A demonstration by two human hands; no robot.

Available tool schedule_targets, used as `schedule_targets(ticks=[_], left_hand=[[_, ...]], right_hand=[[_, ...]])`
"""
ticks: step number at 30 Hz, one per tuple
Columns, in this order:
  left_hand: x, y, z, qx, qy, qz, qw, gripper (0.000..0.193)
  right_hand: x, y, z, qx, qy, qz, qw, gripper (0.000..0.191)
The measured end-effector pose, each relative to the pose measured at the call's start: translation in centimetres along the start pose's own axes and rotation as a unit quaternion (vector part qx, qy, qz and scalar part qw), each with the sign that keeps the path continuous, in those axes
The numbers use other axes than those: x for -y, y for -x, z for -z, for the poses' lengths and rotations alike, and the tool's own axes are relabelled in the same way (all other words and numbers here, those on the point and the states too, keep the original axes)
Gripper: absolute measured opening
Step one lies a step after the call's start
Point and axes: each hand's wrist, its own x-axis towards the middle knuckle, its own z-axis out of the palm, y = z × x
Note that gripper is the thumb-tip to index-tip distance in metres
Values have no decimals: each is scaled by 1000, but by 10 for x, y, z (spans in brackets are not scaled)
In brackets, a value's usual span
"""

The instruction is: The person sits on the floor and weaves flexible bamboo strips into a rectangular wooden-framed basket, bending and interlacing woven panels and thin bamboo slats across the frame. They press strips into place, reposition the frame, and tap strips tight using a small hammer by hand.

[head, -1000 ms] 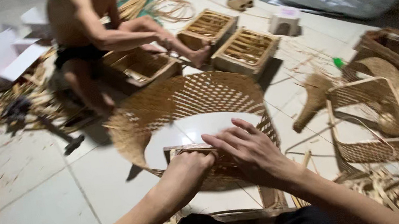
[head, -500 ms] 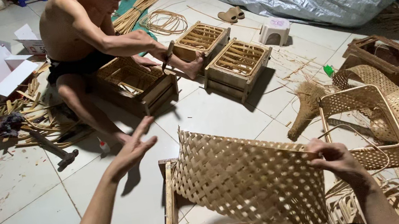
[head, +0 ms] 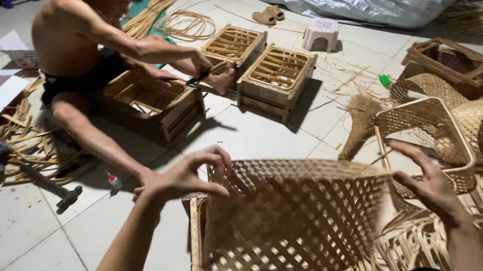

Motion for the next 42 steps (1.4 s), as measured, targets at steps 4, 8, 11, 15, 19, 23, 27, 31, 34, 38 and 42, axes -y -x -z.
schedule_targets(ticks=[4, 8, 11, 15, 19, 23, 27, 31, 34, 38, 42], left_hand=[[-64, -36, -63, 32, 31, 156, 987, 20], [-99, -45, -95, 37, 17, 200, 979, 20], [-109, -38, -101, 20, -103, 92, 990, 23], [-110, -35, -109, 41, -67, 87, 993, 13], [-105, -34, -110, 94, 14, 231, 968, 26], [-94, -30, -107, 108, 47, 224, 967, 24], [-84, -30, -108, 84, 46, 224, 970, 25], [-85, -32, -110, 92, 69, 240, 964, 22], [-89, -34, -107, 98, 77, 255, 959, 22], [-91, -35, -106, 102, 131, 255, 953, 23], [-87, -37, -113, 107, 57, 193, 974, 30]], right_hand=[[95, 5, -38, 31, 35, 297, 954, 58], [150, 28, -88, 195, 61, 245, 948, 46], [166, 36, -88, 201, 43, 225, 952, 42], [171, 40, -90, 144, 106, 339, 924, 41], [161, 40, -99, 295, -26, 210, 932, 30], [154, 36, -104, 327, -11, 215, 920, 38], [160, 38, -108, 268, 37, 253, 929, 36], [166, 42, -114, 236, 27, 258, 937, 27], [166, 40, -115, 247, 12, 276, 929, 17], [164, 37, -112, 248, -3, 258, 934, 13], [166, 36, -109, 279, 6, 179, 943, 17]])
